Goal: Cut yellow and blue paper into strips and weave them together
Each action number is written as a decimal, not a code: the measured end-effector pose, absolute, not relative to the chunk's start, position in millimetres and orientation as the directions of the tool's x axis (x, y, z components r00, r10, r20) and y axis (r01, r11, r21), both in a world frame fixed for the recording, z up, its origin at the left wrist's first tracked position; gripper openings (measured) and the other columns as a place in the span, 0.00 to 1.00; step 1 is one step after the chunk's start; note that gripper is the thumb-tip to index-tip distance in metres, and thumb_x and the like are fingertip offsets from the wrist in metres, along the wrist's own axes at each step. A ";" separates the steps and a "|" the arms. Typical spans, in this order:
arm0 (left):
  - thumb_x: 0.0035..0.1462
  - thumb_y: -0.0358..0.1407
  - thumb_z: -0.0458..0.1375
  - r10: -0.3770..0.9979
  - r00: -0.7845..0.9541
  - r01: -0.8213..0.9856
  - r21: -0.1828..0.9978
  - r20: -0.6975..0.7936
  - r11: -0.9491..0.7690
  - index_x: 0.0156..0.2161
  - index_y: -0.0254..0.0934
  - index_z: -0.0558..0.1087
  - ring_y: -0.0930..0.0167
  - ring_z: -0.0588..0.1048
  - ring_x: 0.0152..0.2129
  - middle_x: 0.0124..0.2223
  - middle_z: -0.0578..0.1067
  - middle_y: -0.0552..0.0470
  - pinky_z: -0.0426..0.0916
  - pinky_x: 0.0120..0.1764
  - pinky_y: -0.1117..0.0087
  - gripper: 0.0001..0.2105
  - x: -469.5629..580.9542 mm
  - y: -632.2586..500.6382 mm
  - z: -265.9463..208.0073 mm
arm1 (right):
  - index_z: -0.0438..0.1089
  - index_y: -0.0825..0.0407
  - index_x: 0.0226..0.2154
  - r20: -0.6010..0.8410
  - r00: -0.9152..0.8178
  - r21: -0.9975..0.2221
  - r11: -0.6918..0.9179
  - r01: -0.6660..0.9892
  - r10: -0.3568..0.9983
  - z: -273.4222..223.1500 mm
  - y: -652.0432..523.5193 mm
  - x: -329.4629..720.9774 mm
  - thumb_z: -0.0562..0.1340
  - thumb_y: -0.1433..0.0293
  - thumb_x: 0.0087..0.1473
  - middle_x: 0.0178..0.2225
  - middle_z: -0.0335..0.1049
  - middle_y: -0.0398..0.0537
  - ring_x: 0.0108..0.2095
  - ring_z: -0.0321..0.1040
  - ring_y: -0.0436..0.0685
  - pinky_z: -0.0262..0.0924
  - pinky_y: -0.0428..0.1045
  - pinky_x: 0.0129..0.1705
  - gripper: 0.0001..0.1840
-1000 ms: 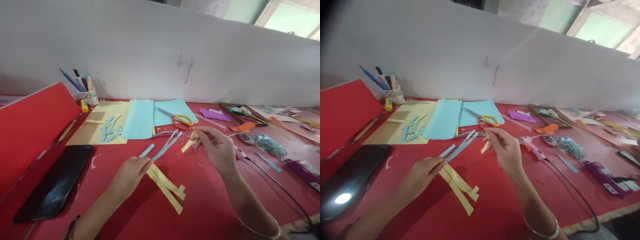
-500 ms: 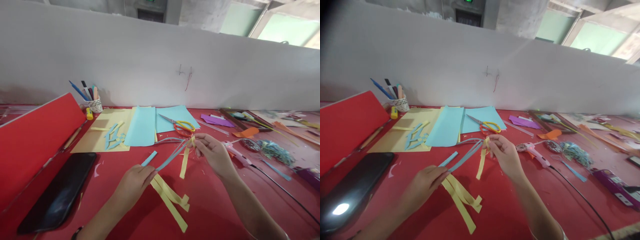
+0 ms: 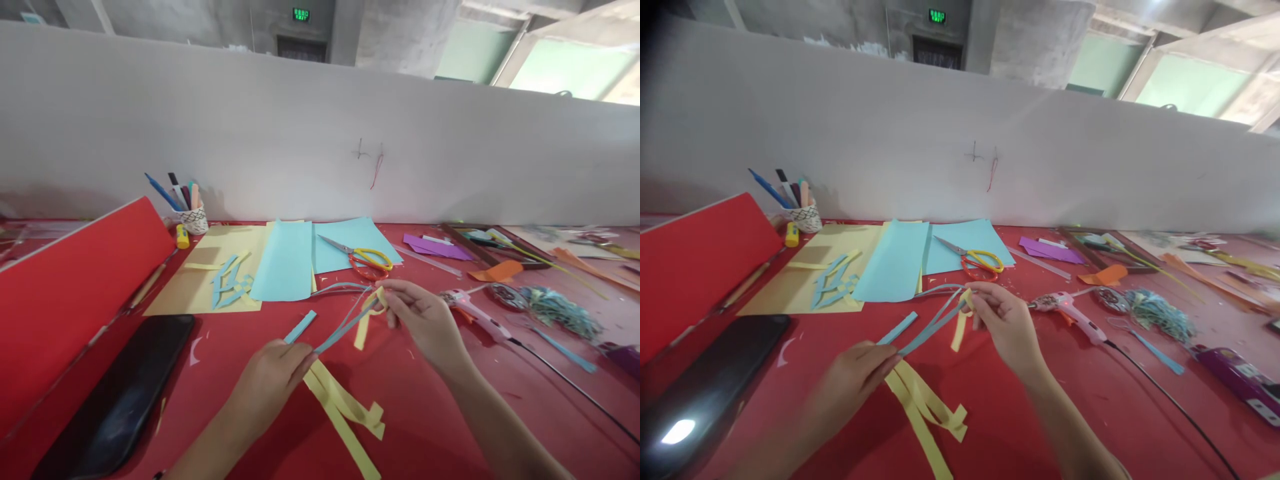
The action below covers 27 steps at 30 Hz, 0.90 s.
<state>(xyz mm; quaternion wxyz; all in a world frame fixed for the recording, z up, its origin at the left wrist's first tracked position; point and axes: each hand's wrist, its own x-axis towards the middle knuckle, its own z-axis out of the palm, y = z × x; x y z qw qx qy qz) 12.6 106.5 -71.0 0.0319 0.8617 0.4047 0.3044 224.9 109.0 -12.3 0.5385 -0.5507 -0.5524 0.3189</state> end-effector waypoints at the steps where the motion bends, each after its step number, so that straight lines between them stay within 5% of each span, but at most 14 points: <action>1: 0.60 0.39 0.37 0.725 0.483 0.680 0.311 0.491 -0.664 0.24 0.36 0.70 0.74 0.66 0.14 0.17 0.67 0.53 0.58 0.18 0.76 0.23 12.7 106.6 -71.6 | 0.69 0.54 0.31 0.252 0.184 -0.942 0.198 0.270 0.950 -12.2 107.9 224.3 0.59 0.65 0.44 0.17 0.66 0.41 0.15 0.59 0.45 0.59 0.44 0.18 0.10; 11: 0.59 0.38 0.40 0.781 0.431 0.659 0.433 0.452 -0.614 0.22 0.36 0.68 0.76 0.65 0.14 0.17 0.66 0.55 0.57 0.18 0.77 0.20 15.3 104.9 -71.5 | 0.61 0.51 0.37 0.261 0.025 -0.908 0.237 0.344 0.965 -17.0 96.6 208.2 0.55 0.67 0.49 0.19 0.67 0.39 0.16 0.63 0.48 0.60 0.44 0.18 0.10; 27: 0.59 0.39 0.41 0.765 0.422 0.585 0.500 0.486 -0.639 0.24 0.36 0.69 0.77 0.65 0.14 0.17 0.67 0.56 0.58 0.18 0.79 0.19 14.4 102.1 -60.0 | 0.51 0.48 0.27 0.237 -0.116 -0.889 0.263 0.376 0.965 -47.9 80.5 174.5 0.57 0.66 0.48 0.19 0.62 0.35 0.16 0.65 0.47 0.59 0.43 0.19 0.10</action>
